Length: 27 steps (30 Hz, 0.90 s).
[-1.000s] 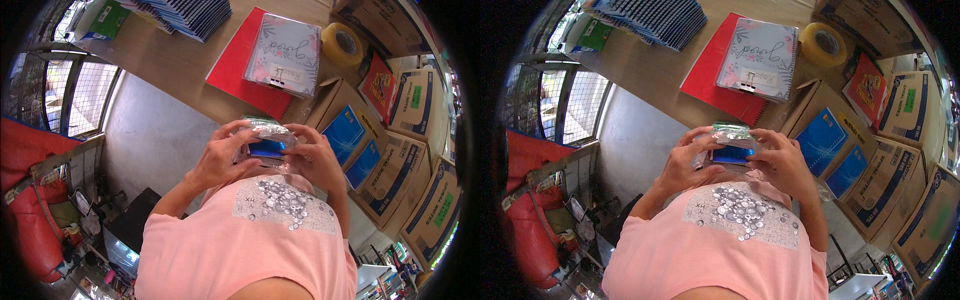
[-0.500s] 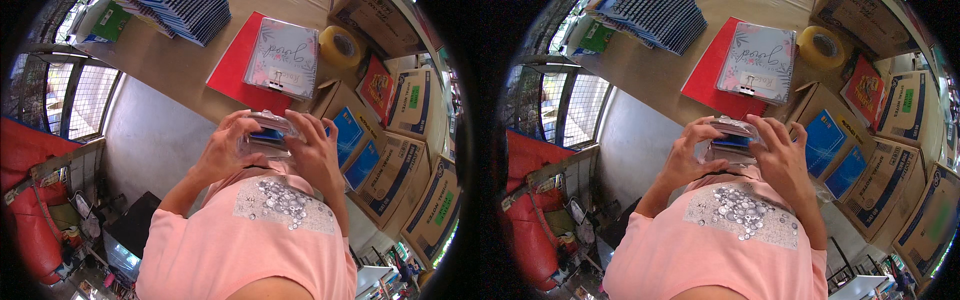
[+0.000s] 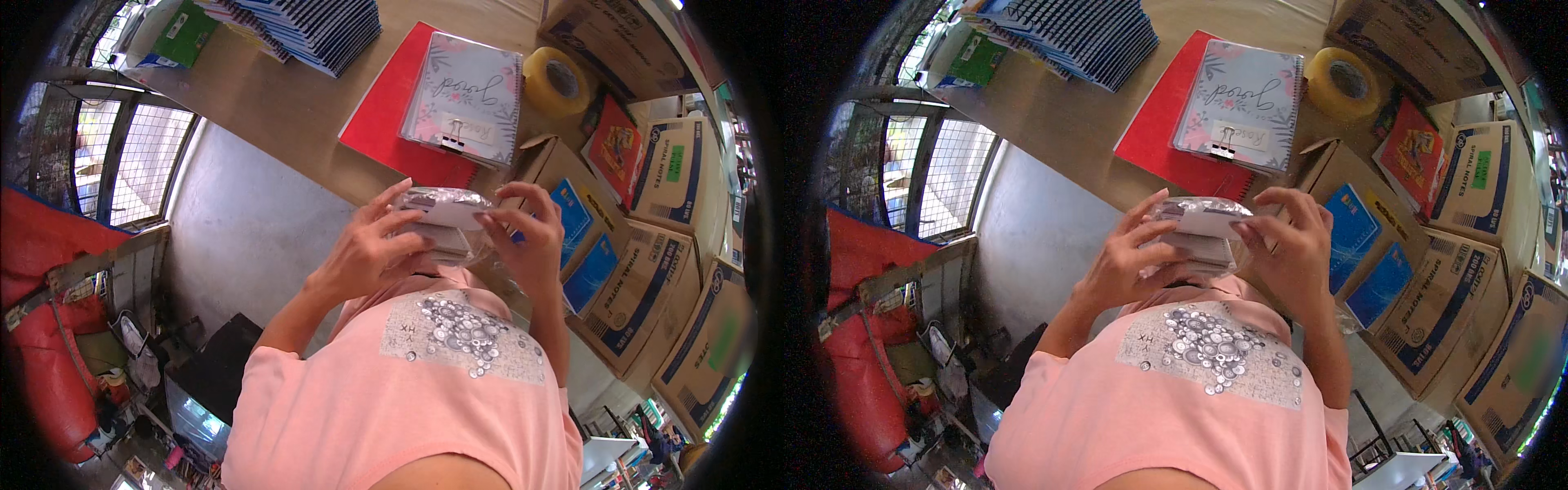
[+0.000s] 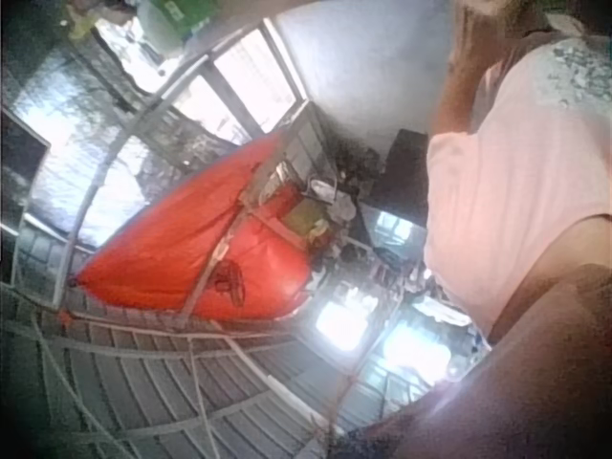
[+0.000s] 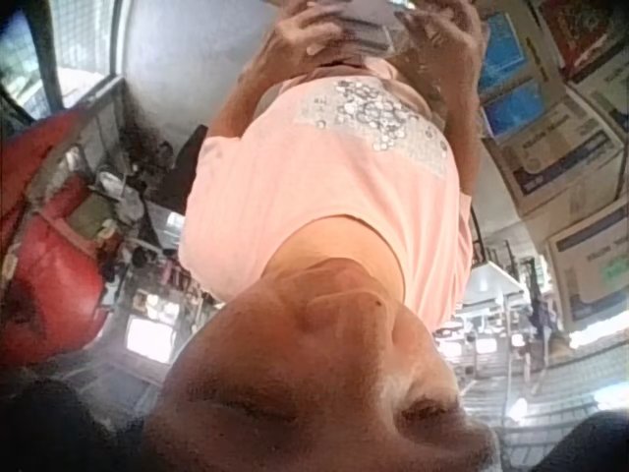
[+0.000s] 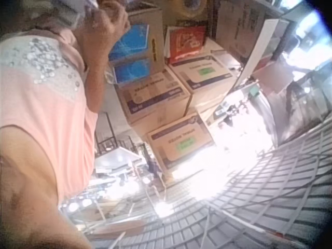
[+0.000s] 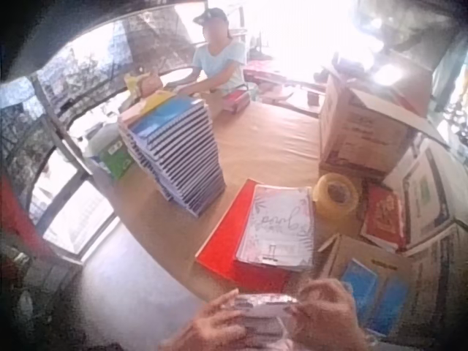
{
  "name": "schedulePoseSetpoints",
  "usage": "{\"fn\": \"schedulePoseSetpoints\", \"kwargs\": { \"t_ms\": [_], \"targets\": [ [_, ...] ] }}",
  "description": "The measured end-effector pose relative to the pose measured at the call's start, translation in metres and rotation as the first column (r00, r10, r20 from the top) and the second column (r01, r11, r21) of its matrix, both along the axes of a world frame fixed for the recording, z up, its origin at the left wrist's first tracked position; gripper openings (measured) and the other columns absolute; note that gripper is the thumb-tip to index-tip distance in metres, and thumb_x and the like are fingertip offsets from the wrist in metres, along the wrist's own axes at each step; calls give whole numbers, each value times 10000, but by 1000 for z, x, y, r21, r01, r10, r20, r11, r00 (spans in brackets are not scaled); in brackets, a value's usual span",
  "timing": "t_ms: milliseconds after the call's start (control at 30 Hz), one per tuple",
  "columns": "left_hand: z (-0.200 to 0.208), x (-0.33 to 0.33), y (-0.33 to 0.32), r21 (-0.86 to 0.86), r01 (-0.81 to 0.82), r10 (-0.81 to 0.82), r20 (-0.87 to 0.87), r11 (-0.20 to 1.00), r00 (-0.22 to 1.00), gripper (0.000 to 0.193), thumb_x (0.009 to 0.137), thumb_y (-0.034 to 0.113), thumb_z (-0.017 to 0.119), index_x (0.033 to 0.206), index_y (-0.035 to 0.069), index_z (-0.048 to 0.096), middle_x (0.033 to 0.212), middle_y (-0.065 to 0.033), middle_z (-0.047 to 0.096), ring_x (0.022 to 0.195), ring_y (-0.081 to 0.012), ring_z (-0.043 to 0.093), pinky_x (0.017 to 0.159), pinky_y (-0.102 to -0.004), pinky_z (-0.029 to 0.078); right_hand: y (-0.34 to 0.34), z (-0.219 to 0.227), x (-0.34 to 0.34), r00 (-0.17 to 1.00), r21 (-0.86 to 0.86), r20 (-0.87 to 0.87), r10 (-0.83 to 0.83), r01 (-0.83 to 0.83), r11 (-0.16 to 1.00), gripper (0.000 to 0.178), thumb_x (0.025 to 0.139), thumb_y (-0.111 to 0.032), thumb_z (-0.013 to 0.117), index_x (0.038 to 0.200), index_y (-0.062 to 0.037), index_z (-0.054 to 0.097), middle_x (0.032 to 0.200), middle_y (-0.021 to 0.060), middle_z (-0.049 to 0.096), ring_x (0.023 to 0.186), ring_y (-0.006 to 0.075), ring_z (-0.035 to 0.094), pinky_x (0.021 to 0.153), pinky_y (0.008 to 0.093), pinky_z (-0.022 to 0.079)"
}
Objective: The person sorts and packages small blue notebooks by hand, placing them into a plastic bag and then carrying the items across a warehouse to another table where they are organized into stacks.
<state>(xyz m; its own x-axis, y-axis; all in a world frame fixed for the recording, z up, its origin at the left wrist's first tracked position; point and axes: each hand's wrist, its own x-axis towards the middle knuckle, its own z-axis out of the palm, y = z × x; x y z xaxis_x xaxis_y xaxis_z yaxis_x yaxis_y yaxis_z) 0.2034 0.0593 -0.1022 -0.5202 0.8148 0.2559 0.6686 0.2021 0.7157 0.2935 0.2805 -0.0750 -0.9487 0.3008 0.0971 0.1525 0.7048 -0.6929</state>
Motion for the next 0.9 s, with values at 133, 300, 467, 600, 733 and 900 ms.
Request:
{"fn": "schedulePoseSetpoints", "kwargs": {
  "t_ms": [133, 300, 467, 600, 733, 900],
  "targets": [
    [1, 5, -7, 34, 44, -45, 51, 998, 998, 198, 687, 124, 758, 860, 100, 664, 1133, -116, 596, 1279, -402, 380, 969, -465, 419, -4, 3, 9, 960, 268, -201, 196, -138, 953, 192, 587, -154, 814, 722, -113, 684, 957, -3, 619, 941, 177, 581, 851, 405, 340],
    [12, 5, -3, -5, 35, -34, 86, 999, 996, 252, 648, 109, 788, 872, 67, 680, 1160, -122, 596, 1266, -408, 403, 998, -468, 399, -3, 2, 13, 947, 296, -225, 231, -160, 942, 210, 558, -139, 810, 713, -131, 668, 965, -5, 615, 979, 182, 578, 875, 430, 322],
    [22, 4, -2, -113, 30, -13, 149, 993, 989, 248, 669, 80, 754, 888, 16, 657, 1093, -126, 626, 1271, -349, 410, 995, -428, 406, -6, 2, 14, 945, 226, -196, 261, -216, 950, 206, 582, -140, 802, 731, -124, 660, 1083, 18, 587, 1047, 207, 547, 888, 437, 317],
    [30, -1, 4, -191, 64, -49, 83, 980, 995, 215, 705, 77, 713, 897, -2, 656, 1039, -125, 640, 1231, -343, 444, 967, -415, 423, -10, 0, 10, 962, 242, -151, 226, -186, 952, 173, 610, -122, 778, 725, -128, 649, 1131, 30, 568, 1084, 214, 524, 888, 438, 317],
    [37, -1, 8, -299, 40, -25, 55, 954, 998, 187, 721, 69, 677, 896, 4, 661, 1009, -102, 650, 1165, -333, 487, 936, -406, 438, -10, -3, 10, 956, 226, -170, 239, -198, 954, 135, 645, -118, 742, 747, -140, 657, 1195, 41, 547, 1129, 222, 499, 912, 450, 303],
    [40, -4, 13, -410, 60, -40, 56, 910, 998, 187, 697, 43, 681, 883, 27, 666, 989, -79, 660, 1148, -315, 499, 918, -404, 447, -15, 11, 13, 939, 363, 39, 342, -333, 871, 154, 650, -126, 722, 799, -143, 686, 1337, 65, 473, 1238, 230, 414, 966, 492, 248]
  ]
}}
